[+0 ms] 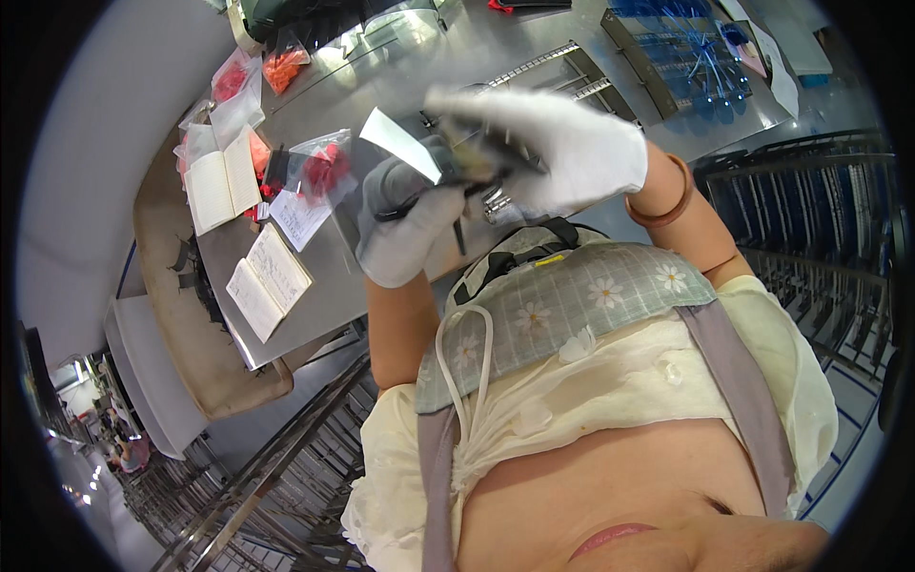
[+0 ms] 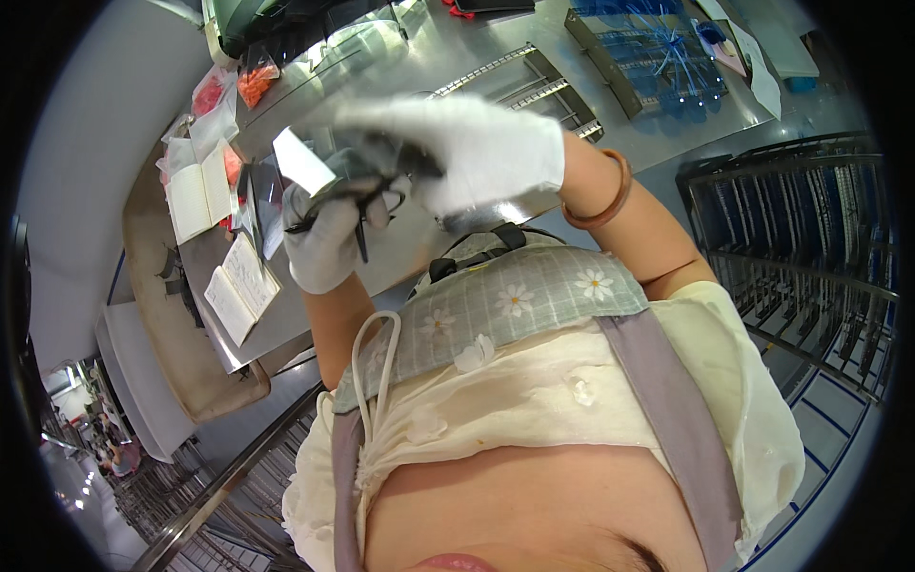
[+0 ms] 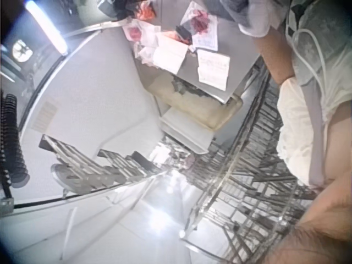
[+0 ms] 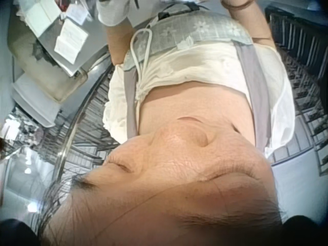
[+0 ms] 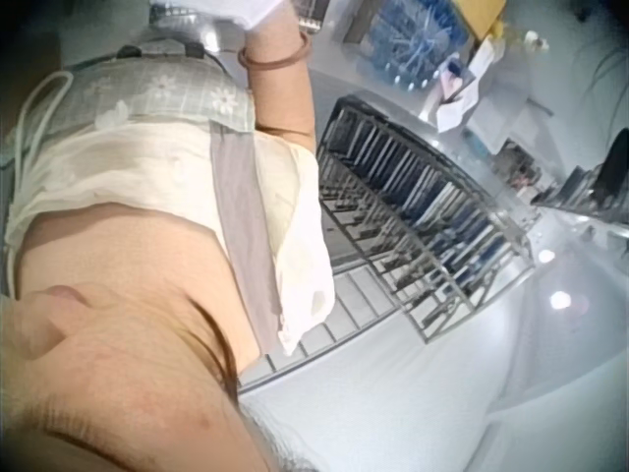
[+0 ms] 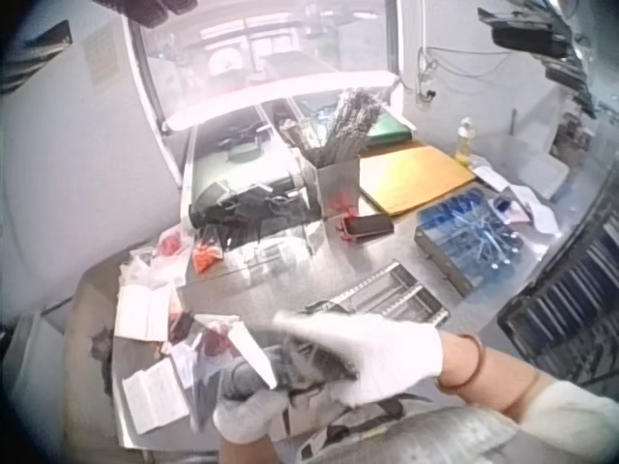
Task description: The person assembles blue plastic decorative pieces onto metal racks at a stainless steel workbench. They repeatedly pick up bundles of blue pieces, separate them, and place them into slots on the racks, then move the loaded racks aside and bring new ones into view.
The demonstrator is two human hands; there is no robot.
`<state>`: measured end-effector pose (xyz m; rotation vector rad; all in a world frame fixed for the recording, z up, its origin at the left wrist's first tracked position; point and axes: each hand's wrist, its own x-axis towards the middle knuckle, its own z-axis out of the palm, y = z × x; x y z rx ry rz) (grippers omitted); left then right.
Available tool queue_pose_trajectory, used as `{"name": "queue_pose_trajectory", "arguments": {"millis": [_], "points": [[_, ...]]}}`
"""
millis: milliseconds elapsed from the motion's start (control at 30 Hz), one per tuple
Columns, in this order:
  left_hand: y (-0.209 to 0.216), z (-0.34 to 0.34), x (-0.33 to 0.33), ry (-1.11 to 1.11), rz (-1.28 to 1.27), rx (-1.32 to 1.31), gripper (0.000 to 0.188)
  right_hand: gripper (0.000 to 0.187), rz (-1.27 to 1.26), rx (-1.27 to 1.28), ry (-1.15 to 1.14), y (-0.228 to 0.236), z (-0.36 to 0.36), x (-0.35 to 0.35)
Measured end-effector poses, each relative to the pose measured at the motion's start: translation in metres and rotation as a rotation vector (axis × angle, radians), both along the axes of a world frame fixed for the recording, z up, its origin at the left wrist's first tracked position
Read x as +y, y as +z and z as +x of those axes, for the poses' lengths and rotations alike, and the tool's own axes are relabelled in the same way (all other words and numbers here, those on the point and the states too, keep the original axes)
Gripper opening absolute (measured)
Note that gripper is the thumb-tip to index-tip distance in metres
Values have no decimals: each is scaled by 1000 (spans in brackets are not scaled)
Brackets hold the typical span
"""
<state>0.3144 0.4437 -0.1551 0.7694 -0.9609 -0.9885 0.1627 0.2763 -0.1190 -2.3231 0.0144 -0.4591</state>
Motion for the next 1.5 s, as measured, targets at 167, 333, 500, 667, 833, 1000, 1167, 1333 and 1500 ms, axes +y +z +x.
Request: {"name": "queue_pose_trajectory", "arguments": {"millis": [167, 333, 500, 667, 833, 1000, 1167, 1333, 1500], "points": [[9, 74, 28, 93, -76, -725, 25, 72, 969, -70, -15, -20, -25, -20], [-24, 145, 81, 436, -847, 560, 75, 67, 825, 264, -528, -83, -47, -68], [-88, 193, 23, 237, -396, 674, 65, 79, 649, 547, -544, -145, -39, -58], [-127, 201, -110, 243, 255, 731, 39, 89, 302, 706, -598, -130, -27, -43], [-147, 195, -238, 216, 634, 637, 87, 81, -207, 291, -697, -93, -17, -47], [-167, 204, -326, 324, 724, 763, 68, 74, -500, 350, -524, -91, 17, -47], [-183, 226, -376, 464, 614, 816, 38, 75, -324, 176, -439, -94, 15, -59], [-139, 229, -377, 437, 270, 879, 25, 75, -496, 260, -491, -94, 14, -57], [-61, 180, -284, 402, 36, 728, 21, 79, -451, 27, -539, -98, 15, -67]]}}
